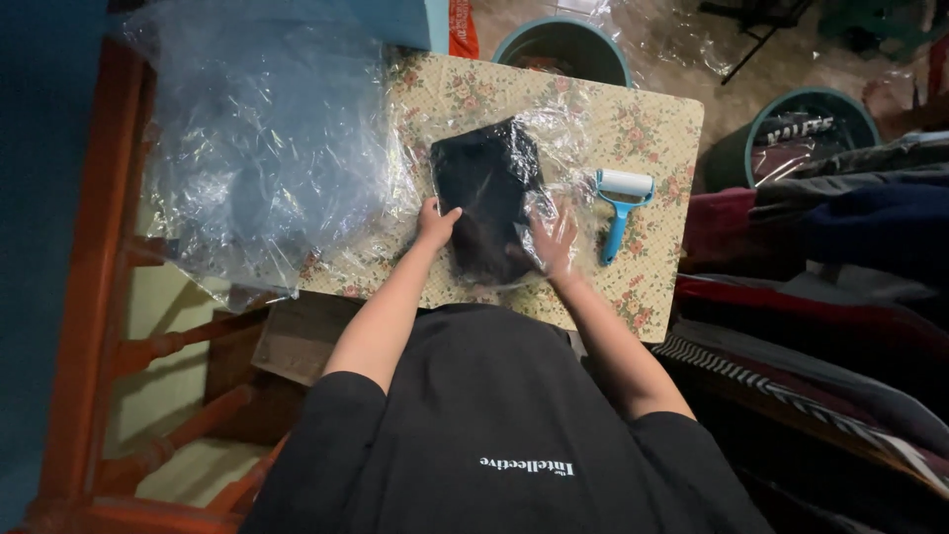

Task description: The person folds a black pair of trousers on a table, uses a lint roller to clean the fabric, and then wraps the folded trousers in a clear plastic bag. The person places the wrapped trousers on the table.

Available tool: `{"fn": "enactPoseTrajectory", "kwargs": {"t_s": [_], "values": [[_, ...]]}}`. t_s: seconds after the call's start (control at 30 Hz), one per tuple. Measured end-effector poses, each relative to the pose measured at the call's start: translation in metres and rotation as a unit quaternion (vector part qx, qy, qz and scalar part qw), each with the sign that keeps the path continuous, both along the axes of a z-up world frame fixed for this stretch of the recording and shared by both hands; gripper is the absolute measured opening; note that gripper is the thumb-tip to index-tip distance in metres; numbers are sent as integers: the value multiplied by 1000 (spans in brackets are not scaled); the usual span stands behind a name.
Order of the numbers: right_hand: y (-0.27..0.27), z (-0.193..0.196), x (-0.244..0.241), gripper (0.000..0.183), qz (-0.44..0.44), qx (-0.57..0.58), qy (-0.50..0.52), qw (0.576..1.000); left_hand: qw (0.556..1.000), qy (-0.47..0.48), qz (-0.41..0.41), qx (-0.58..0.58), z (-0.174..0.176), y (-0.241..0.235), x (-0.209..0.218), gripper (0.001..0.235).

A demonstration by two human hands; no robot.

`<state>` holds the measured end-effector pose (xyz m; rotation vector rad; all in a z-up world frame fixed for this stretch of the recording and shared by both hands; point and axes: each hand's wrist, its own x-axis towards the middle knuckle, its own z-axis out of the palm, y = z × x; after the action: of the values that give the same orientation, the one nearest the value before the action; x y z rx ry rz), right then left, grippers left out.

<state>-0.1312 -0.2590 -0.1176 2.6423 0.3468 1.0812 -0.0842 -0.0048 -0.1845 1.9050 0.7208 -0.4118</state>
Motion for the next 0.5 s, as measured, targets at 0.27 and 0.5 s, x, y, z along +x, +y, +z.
{"fn": "enactPoseTrajectory", "kwargs": {"t_s": [0.27, 0.5], "values": [[18, 32, -6, 110, -22, 79, 529, 845, 999, 4, -47, -26, 29, -4, -7, 90], [33, 12, 37, 103, -13, 163, 566, 808, 992, 38, -120, -29, 28, -3, -2, 110]]}}
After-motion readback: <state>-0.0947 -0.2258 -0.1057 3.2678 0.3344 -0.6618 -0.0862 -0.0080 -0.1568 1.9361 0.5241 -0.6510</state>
